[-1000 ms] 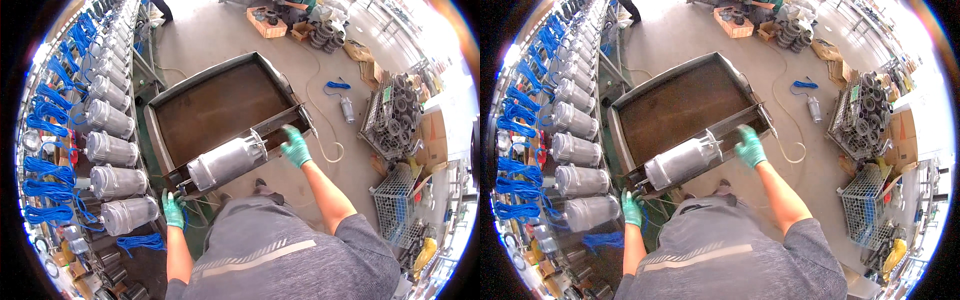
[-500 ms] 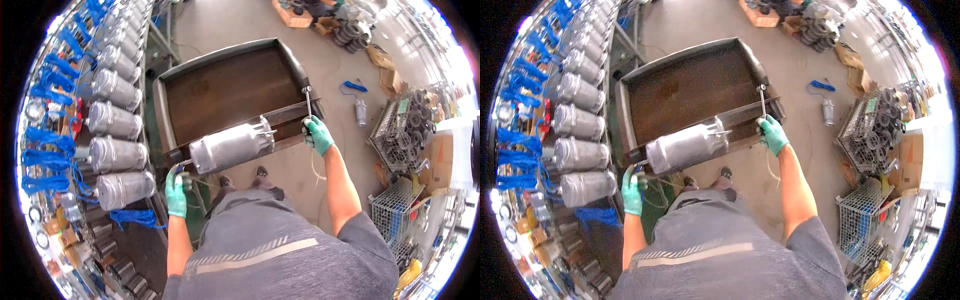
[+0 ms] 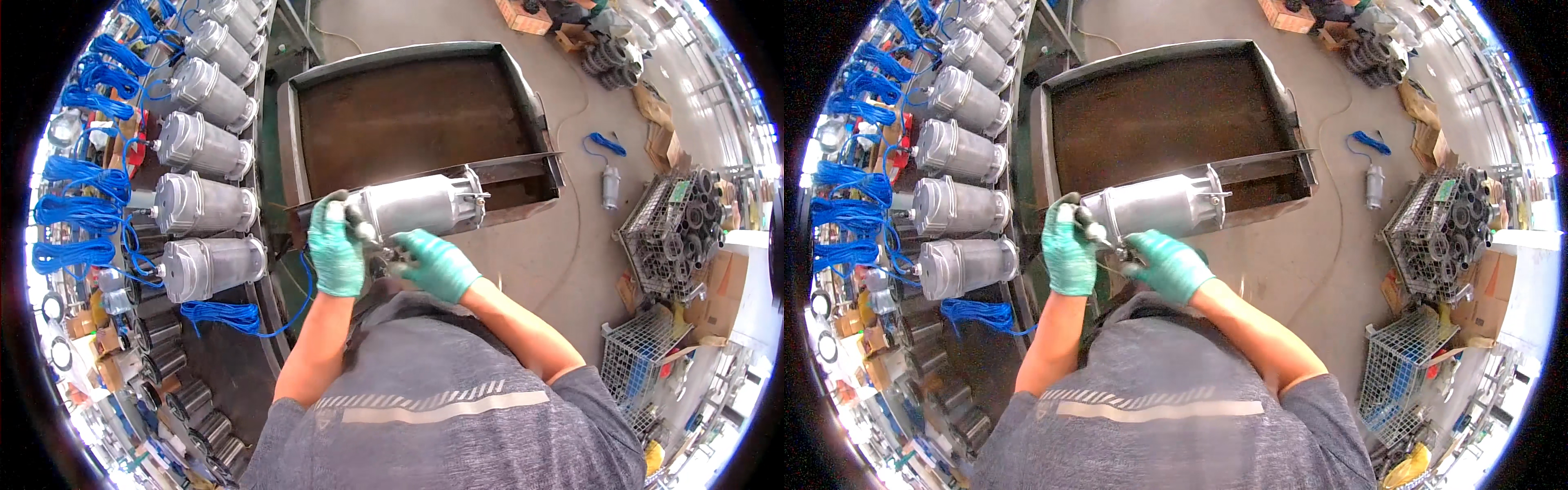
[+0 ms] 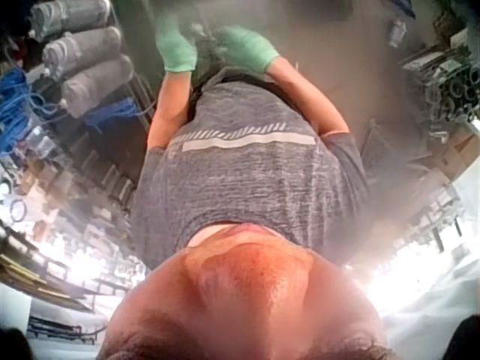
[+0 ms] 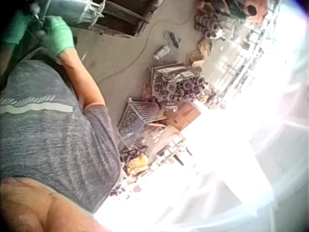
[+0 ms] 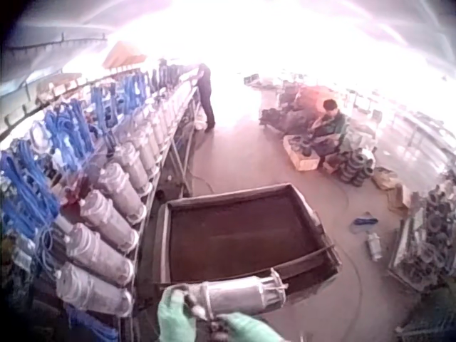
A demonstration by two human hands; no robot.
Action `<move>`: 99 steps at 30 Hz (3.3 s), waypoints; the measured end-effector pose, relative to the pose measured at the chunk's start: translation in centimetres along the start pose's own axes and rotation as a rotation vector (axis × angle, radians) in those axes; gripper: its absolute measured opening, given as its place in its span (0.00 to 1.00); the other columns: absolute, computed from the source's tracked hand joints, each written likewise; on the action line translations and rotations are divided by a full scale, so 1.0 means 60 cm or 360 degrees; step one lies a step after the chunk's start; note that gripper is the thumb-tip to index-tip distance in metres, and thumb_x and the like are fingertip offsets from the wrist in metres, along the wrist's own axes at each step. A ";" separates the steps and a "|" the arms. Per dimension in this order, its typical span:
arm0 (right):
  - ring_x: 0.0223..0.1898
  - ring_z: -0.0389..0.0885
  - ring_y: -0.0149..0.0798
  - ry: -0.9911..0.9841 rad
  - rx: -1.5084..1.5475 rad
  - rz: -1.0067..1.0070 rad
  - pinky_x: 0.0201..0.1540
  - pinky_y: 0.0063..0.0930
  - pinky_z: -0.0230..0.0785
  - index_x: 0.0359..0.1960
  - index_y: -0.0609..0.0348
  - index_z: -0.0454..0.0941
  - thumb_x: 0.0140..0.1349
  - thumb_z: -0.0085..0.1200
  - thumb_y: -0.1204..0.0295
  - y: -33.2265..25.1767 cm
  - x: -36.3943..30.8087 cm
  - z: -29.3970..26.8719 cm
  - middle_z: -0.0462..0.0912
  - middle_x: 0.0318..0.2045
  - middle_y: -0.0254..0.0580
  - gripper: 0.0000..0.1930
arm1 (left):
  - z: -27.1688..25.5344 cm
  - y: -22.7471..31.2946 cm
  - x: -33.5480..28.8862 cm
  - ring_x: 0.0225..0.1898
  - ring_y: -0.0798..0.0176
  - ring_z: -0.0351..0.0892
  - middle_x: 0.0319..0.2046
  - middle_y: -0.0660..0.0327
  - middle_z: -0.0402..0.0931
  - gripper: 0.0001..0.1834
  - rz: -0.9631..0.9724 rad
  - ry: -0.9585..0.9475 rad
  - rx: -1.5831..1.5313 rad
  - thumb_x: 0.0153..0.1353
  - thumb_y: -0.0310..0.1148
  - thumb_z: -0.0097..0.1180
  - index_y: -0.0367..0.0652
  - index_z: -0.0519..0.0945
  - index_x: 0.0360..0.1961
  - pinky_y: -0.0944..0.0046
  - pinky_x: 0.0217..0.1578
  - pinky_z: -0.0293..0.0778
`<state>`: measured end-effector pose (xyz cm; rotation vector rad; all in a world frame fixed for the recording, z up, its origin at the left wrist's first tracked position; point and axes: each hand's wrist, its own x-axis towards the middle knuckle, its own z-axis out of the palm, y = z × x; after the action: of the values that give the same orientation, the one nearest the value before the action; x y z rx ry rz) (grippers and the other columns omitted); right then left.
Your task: The person picks up a pump assembly from a line, places it into a water tank, and rotates it while observing for bubbles. They then lift the pump out of the tank and place it back onto the assembly line.
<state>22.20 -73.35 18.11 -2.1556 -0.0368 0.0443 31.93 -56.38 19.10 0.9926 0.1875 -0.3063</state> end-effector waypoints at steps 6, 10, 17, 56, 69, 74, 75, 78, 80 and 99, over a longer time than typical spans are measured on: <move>0.32 0.78 0.37 0.0902 0.0067 0.0730 0.41 0.35 0.76 0.42 0.60 0.80 0.62 0.67 0.66 0.143 -0.055 -0.060 0.82 0.32 0.43 0.13 | -0.241 0.012 0.074 0.13 0.70 0.61 0.23 0.63 0.78 0.14 -0.0178 0.0546 -0.0306 0.74 0.42 0.51 0.46 0.82 0.37 0.67 0.15 0.58; 0.64 0.70 0.44 0.0852 0.0103 0.0442 0.66 0.36 0.68 0.72 0.55 0.62 0.54 0.73 0.69 0.245 -0.041 -0.073 0.66 0.66 0.47 0.44 | -0.305 0.019 0.089 0.11 0.71 0.58 0.20 0.65 0.77 0.18 -0.0434 0.0775 -0.0044 0.75 0.49 0.51 0.49 0.81 0.34 0.67 0.12 0.52; 0.69 0.70 0.43 0.0605 0.0205 0.0038 0.66 0.34 0.74 0.71 0.55 0.65 0.55 0.70 0.75 0.250 0.043 -0.059 0.62 0.73 0.41 0.41 | -0.328 0.010 0.116 0.12 0.73 0.61 0.23 0.64 0.79 0.17 -0.0707 0.0525 0.0374 0.76 0.49 0.51 0.49 0.80 0.36 0.71 0.13 0.54; 0.63 0.75 0.45 0.0698 -0.0023 0.0187 0.68 0.36 0.66 0.53 0.60 0.83 0.66 0.50 0.75 0.247 0.074 -0.040 0.73 0.64 0.48 0.16 | -0.296 -0.009 0.144 0.14 0.75 0.62 0.18 0.73 0.68 0.17 -0.0818 0.0442 0.0969 0.76 0.48 0.51 0.49 0.79 0.34 0.70 0.14 0.60; 0.59 0.78 0.43 0.0741 0.0021 0.0183 0.65 0.34 0.70 0.50 0.60 0.84 0.63 0.50 0.77 0.246 0.075 -0.039 0.74 0.62 0.47 0.16 | -0.291 -0.009 0.142 0.15 0.76 0.62 0.18 0.73 0.69 0.16 -0.0825 0.0462 0.0998 0.76 0.47 0.51 0.50 0.79 0.34 0.70 0.15 0.59; 0.57 0.79 0.41 0.0751 0.0020 0.0180 0.62 0.33 0.71 0.50 0.59 0.85 0.65 0.51 0.78 0.249 0.076 -0.037 0.74 0.62 0.46 0.15 | -0.288 -0.009 0.144 0.14 0.75 0.61 0.16 0.73 0.67 0.15 -0.0821 0.0481 0.1054 0.77 0.46 0.49 0.50 0.78 0.38 0.70 0.15 0.57; 0.57 0.79 0.41 0.0753 0.0031 0.0182 0.62 0.32 0.71 0.50 0.59 0.85 0.65 0.51 0.78 0.250 0.075 -0.037 0.74 0.62 0.46 0.15 | -0.289 -0.010 0.144 0.14 0.75 0.61 0.16 0.73 0.67 0.14 -0.0815 0.0480 0.1060 0.77 0.46 0.49 0.50 0.78 0.37 0.70 0.15 0.57; 0.56 0.79 0.41 0.0770 0.0077 0.0210 0.62 0.31 0.72 0.50 0.60 0.85 0.64 0.52 0.79 0.245 0.076 -0.037 0.74 0.62 0.46 0.15 | -0.295 -0.014 0.147 0.14 0.75 0.60 0.16 0.73 0.67 0.14 -0.0786 0.0459 0.1087 0.77 0.46 0.49 0.51 0.78 0.36 0.70 0.15 0.56; 0.57 0.79 0.41 0.0786 0.0049 0.0184 0.62 0.32 0.72 0.50 0.60 0.85 0.64 0.52 0.80 0.249 0.075 -0.035 0.74 0.62 0.46 0.15 | -0.292 -0.013 0.145 0.14 0.75 0.60 0.15 0.73 0.66 0.15 -0.0779 0.0470 0.1117 0.77 0.46 0.49 0.51 0.78 0.36 0.69 0.14 0.55; 0.73 0.64 0.44 0.0454 0.0516 0.0194 0.74 0.35 0.62 0.76 0.52 0.58 0.57 0.64 0.77 0.237 0.032 -0.079 0.56 0.75 0.43 0.44 | -0.326 0.022 0.130 0.17 0.72 0.66 0.23 0.69 0.74 0.09 -0.0518 0.0339 -0.0042 0.74 0.41 0.56 0.49 0.80 0.42 0.67 0.19 0.63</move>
<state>24.47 -85.04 8.85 -1.8198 0.2513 -0.1759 39.41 -40.52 7.41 0.9671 0.5485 -0.4934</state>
